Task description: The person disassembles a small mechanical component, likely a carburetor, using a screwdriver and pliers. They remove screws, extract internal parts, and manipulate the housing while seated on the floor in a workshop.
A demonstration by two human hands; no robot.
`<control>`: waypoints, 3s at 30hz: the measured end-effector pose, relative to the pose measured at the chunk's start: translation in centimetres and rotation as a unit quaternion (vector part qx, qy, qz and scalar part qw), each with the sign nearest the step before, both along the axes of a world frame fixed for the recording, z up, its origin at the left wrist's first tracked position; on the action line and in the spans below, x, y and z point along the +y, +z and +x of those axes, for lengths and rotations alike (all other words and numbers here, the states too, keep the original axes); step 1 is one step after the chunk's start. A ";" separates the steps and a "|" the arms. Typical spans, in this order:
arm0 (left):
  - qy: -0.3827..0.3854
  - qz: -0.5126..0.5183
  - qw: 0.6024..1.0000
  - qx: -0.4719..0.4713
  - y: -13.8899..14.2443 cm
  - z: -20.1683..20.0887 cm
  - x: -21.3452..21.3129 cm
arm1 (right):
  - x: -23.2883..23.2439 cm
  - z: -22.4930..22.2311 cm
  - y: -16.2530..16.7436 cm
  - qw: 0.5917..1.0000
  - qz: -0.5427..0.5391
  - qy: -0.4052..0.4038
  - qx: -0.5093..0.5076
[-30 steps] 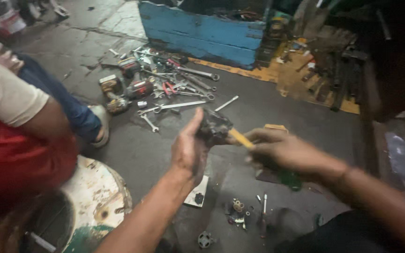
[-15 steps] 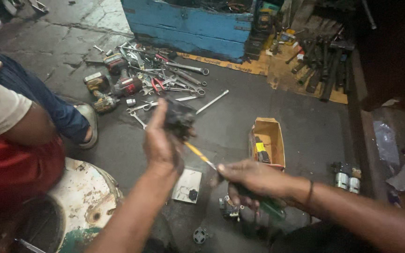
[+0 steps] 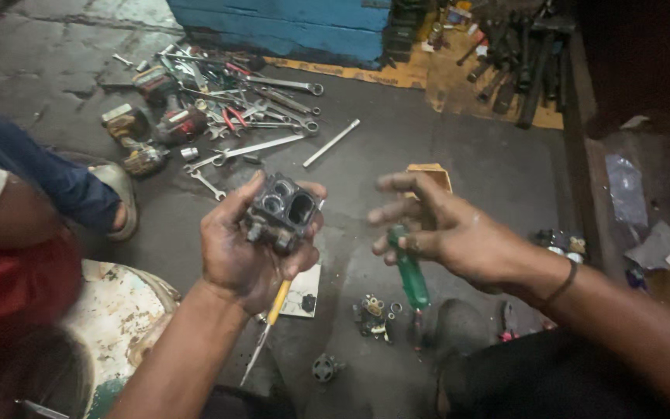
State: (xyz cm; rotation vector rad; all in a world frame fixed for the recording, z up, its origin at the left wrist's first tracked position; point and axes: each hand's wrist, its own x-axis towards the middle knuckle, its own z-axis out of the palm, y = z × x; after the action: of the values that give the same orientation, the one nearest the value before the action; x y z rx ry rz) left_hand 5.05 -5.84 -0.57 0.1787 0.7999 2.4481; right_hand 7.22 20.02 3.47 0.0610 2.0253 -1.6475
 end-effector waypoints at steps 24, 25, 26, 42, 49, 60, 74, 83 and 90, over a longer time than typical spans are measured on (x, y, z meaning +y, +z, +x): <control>-0.180 -0.044 0.983 -0.009 -0.5 2.2 2.1 | 0.6 0.2 -0.5 0.968 0.163 0.127 0.142; -0.173 -0.042 0.984 0.001 -0.4 2.2 2.1 | 0.9 0.1 -0.7 0.966 0.127 0.143 0.176; -0.167 -0.040 0.985 0.010 -0.4 2.3 2.1 | 1.1 0.0 -0.9 0.961 0.091 0.159 0.209; -0.213 -0.168 0.960 0.062 -1.3 2.6 2.8 | 2.4 0.3 -1.9 0.922 0.171 0.303 0.172; -0.267 -0.185 0.934 0.148 -2.0 2.9 3.4 | 2.1 0.3 -2.9 0.936 0.171 0.306 -0.026; -0.201 -0.376 0.873 0.239 -0.7 1.1 0.2 | 3.0 -0.6 -1.8 0.935 0.182 0.274 0.132; -0.136 -0.359 0.914 0.133 -1.6 1.8 2.2 | 1.2 0.6 -3.3 0.904 0.253 0.292 0.183; -0.195 -0.303 0.913 0.190 -1.8 4.2 3.4 | 0.6 0.4 -2.5 0.945 0.184 0.248 -0.109; -0.185 -0.274 0.929 0.169 -2.5 4.1 3.0 | 0.0 1.4 -3.1 0.918 0.267 0.288 0.052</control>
State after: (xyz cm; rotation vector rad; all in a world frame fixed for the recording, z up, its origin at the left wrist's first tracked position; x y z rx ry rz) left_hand 9.16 -2.86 -3.10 0.4960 1.4221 1.7821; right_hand 8.64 19.99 0.33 -0.4019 2.2305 -0.7307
